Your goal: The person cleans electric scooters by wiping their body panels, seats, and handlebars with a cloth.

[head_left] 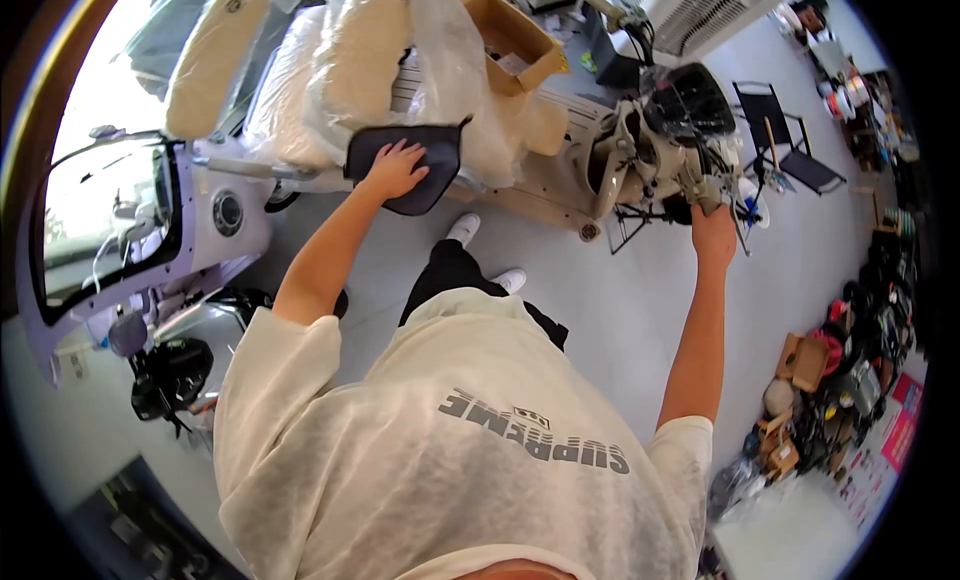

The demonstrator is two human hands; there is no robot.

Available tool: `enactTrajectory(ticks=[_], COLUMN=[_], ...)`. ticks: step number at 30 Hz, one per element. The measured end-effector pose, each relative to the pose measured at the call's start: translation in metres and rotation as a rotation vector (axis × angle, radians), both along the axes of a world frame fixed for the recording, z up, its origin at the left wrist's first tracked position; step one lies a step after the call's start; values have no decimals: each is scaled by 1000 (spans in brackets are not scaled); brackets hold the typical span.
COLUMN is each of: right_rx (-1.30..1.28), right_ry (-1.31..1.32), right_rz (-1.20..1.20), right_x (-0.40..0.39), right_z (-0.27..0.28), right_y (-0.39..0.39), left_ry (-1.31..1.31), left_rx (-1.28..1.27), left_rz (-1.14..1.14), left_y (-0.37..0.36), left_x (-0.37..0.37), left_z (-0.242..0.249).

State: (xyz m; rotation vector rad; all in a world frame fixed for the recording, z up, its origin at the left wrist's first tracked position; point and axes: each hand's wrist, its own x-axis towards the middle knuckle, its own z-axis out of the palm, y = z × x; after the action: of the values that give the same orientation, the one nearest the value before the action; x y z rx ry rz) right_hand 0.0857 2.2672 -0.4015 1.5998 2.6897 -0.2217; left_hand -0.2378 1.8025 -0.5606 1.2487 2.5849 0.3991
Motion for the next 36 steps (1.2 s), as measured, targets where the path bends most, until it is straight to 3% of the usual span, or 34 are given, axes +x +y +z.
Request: enactTrajectory(ticks=[3,6,8,10,16,18,21,24,26,28,31,33,36], right_rx=[6,-38,-37,-25,-9,-29,-26,-22,-29,-41,-125,-578,-726], right_ry=[-25,-65,-84,-96,-128,-130,-164,-140,-141,-142,-112,72,168], right_rz=[-19,-52,-96,-119,-154,-151,-156,-151,-161,-173,-194,-373,-468], right_x=[-2,-2,-9,-8,-14,-11,-10,-10,-11,-6,4,5,-9], right_z=[2,1,5,2,7,4,2,2,3,-3,-15,-10,9], right_y=[0,-2,-4,0,-3,0,3,3,3,7,24,32,22], left_ry=[88,-2,-15,-207,-290,-261,202,121,154,-34,-116,-148,-188], left_rx=[-157,-323,-309,-346,-358,-231,-64,-262,-219,-367,-307,-291,-324], left_rz=[-77,-171,-219,-284,-422,-477,-634,-674,-601,-510,-489,-486,-479], left_y=[2,14,12,10,-20,-18,6,13,19,31,42,47,51], left_x=[-16,-30,-44,-63,-101,-89,-65,-51,-47,-47,-48,-50,-51], left_z=[-34,-23,-27,-22,-6,2,27,-5,-38,-55,-41,-35,-30])
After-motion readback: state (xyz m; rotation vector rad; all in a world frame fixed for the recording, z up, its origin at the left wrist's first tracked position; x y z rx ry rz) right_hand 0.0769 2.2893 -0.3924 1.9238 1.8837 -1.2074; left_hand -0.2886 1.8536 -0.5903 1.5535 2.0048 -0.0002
